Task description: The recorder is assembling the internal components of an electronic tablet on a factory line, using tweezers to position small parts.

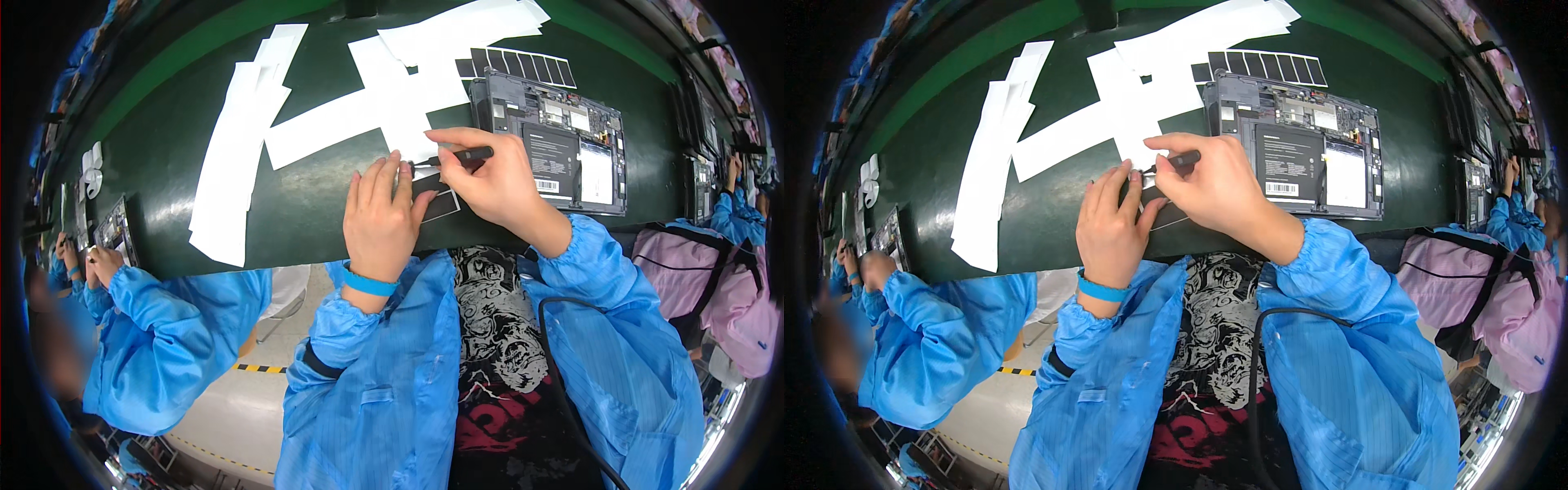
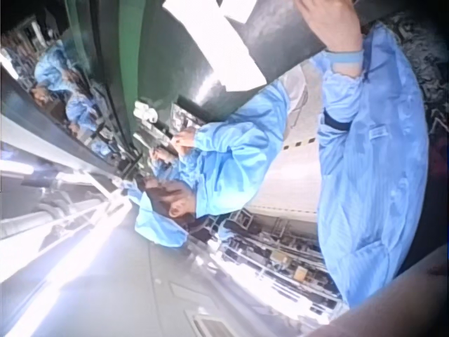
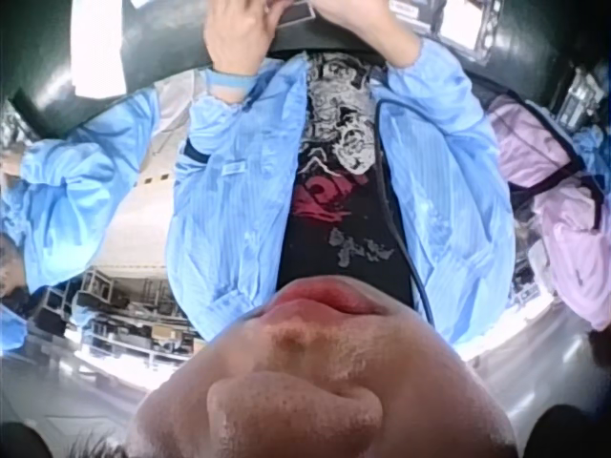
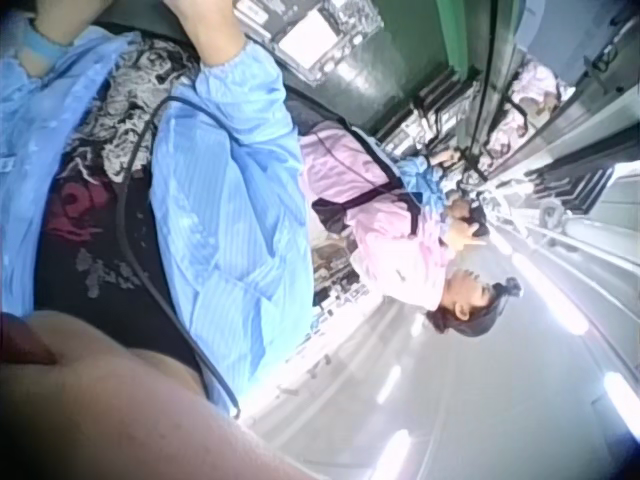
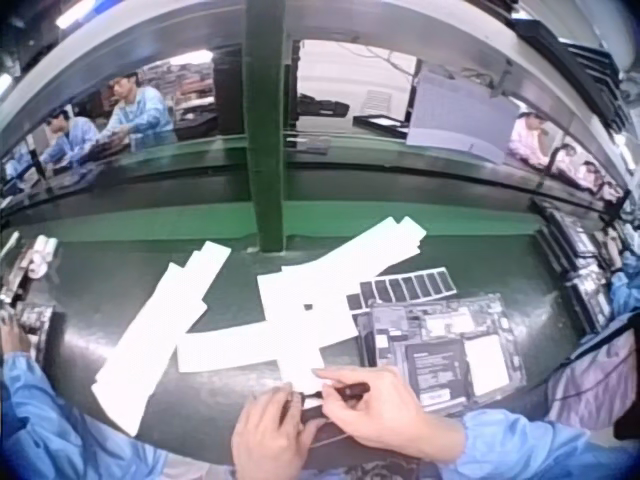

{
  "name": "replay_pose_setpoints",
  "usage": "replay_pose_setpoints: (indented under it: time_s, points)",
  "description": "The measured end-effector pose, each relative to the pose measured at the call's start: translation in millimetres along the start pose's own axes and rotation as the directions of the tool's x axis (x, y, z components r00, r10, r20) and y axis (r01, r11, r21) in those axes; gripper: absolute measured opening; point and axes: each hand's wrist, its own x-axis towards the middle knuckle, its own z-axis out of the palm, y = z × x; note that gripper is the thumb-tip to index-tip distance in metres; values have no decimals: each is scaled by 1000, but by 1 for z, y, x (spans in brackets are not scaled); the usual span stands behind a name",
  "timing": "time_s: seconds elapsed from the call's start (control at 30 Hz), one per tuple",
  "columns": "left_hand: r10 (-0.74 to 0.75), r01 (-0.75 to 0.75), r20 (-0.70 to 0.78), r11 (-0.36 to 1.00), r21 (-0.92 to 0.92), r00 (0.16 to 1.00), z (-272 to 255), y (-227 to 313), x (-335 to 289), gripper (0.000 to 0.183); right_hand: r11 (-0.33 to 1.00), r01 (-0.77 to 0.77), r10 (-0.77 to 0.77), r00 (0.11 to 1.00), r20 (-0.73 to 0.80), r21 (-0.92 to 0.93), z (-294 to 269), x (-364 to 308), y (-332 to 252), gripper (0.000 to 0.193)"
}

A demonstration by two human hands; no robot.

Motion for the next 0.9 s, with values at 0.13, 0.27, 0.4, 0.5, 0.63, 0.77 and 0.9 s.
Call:
replay_pose_setpoints:
  time_s: [0.13, 0.27, 0.4, 0.5, 0.63, 0.77, 0.9]
  points:
    - [6, -6, 7, 997, -76, 1000, 0, 0, 7, 38, 998, -27, 29, 999, -31, 61, -18, -5, -2, 23]
    - [-9, 8, 55, 1000, 6, 998, -9, 0, 5, 37, 953, 39, 30, 975, -219, 302, -85, -11, -9, 18]
    - [-34, 7, 308, 996, 89, 951, -26, 6, 17, 50, 912, 101, 55, 930, -364, 397, -173, -12, 46, 20]
    - [-9, -90, 388, 968, 235, 921, -28, 7, 24, 56, 860, 37, 115, 957, -265, 508, -201, -3, 72, 20]
    - [-10, -130, 463, 954, 270, 886, -29, 11, 27, 58, 809, -53, 181, 970, -162, 585, -198, 9, 75, 20]
    - [9, -61, 343, 988, 143, 939, -41, 33, 62, 48, 825, -109, 196, 976, -100, 554, -190, 14, 55, 19]
    - [-13, 42, 258, 993, -107, 966, -47, 60, 98, 25, 935, 82, 3, 971, -241, 345, -218, 6, 63, 19]
